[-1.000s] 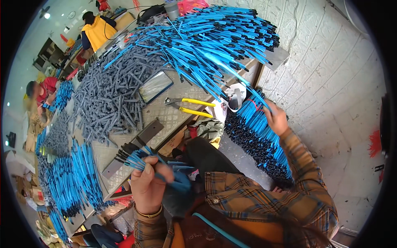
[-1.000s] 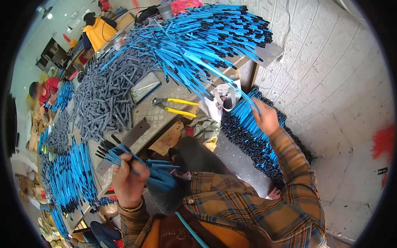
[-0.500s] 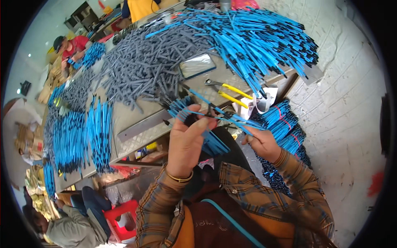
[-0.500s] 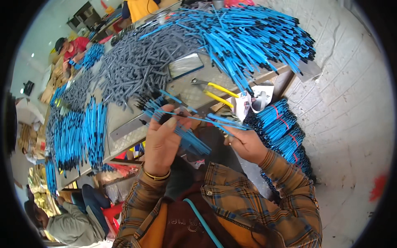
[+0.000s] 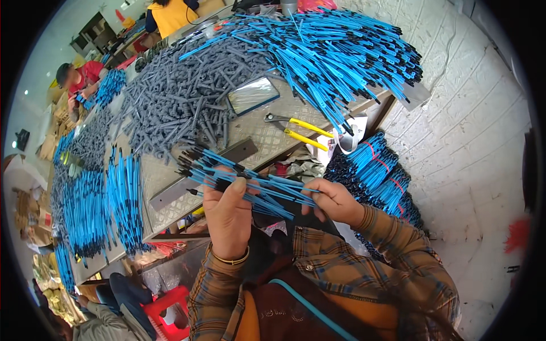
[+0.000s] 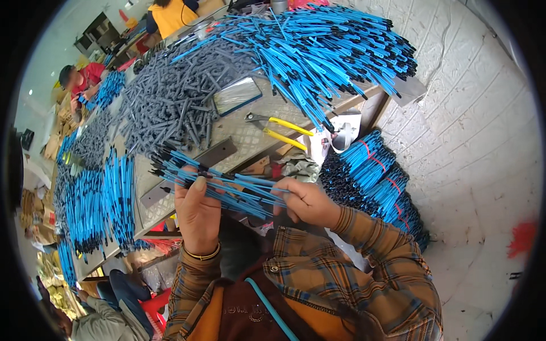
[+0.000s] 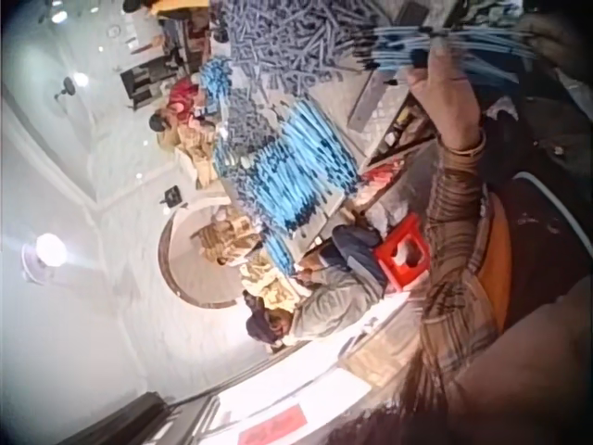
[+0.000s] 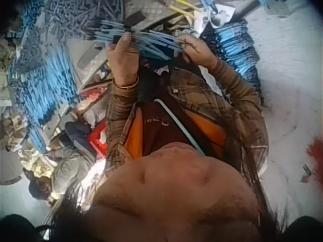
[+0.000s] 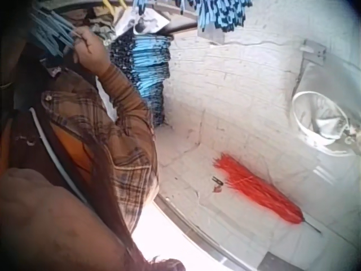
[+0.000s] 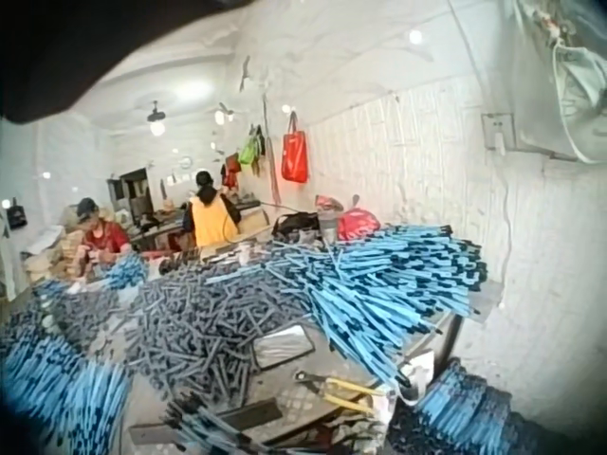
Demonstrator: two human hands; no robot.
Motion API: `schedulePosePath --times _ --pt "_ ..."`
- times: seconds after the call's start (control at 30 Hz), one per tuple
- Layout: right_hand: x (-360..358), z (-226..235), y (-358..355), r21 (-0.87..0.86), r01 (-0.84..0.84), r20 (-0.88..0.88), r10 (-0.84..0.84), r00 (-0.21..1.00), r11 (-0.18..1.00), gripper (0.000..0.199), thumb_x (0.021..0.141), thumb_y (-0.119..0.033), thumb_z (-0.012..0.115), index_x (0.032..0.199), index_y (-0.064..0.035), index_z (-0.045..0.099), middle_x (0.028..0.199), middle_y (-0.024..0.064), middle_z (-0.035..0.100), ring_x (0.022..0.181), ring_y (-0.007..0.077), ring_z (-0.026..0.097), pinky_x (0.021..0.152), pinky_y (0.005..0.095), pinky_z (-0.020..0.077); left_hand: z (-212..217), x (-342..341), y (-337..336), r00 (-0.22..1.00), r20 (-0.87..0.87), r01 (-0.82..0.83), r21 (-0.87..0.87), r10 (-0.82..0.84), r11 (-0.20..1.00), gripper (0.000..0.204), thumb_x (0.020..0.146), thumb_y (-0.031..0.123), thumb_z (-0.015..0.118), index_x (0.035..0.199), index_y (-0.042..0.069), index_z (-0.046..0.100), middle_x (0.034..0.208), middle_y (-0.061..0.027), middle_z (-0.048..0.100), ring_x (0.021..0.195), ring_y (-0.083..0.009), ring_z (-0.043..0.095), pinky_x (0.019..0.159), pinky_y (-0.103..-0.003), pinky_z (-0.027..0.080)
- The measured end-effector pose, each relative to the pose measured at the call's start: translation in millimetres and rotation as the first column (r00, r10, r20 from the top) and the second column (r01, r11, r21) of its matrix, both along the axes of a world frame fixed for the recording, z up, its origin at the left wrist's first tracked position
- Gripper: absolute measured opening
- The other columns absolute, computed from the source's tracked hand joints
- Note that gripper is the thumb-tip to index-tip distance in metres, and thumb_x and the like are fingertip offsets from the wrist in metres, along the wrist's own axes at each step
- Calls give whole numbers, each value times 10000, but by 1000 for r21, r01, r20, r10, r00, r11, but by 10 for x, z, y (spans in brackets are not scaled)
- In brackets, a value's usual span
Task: The person bundles blue industrial components with zip ties, then cuts the excess tie material with wire cutters.
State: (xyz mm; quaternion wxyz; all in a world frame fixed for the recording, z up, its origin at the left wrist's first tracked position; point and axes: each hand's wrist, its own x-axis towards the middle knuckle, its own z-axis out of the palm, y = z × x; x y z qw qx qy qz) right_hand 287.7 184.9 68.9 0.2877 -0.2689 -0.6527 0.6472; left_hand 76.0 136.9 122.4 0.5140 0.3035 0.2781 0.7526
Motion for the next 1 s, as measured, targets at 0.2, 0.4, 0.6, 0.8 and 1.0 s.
schedulePosePath --times 0.2,0.4,0.6,0.8,1.0 --pt "-136 -23 -2 -116 -51 -47 46 998 992 162 905 -102 453 1047 -42 503 858 75 600 557 107 529 513 236 439 139 -46 -45 925 361 155 -77 -117 985 220 923 173 467 1116 67 467 1055 -130 574 1084 -272 518 928 -425 429" --pt "-190 10 29 563 -84 110 26 994 822 128 874 -150 555 948 -47 533 896 100 590 688 192 563 584 293 453 -64 -210 -13 881 456 153 -30 -122 988 270 945 216 423 1163 66 475 1103 -130 573 1150 -274 482 979 -444 383" --pt "-203 -169 102 642 8 -79 56 995 767 150 826 -142 616 911 -48 535 914 134 576 754 241 568 619 325 447 -187 -127 109 972 203 -119 -8 118 993 185 916 109 490 1097 72 491 877 -85 590 762 -171 537 720 -310 445" --pt "-132 190 215 378 61 137 -121 983 924 150 816 -126 615 916 -52 530 886 139 582 711 238 586 614 312 461 -56 -96 -2 983 54 -178 5 177 984 138 905 86 505 1041 67 520 734 -42 541 555 -107 387 556 -245 368" --pt "-357 904 1709 943 22 196 -608 769 332 211 859 -249 532 898 -42 529 814 156 597 742 321 607 618 402 478 121 -246 -202 981 56 189 -110 -184 976 140 891 84 523 1020 34 539 857 -119 611 654 -151 526 627 -271 440"
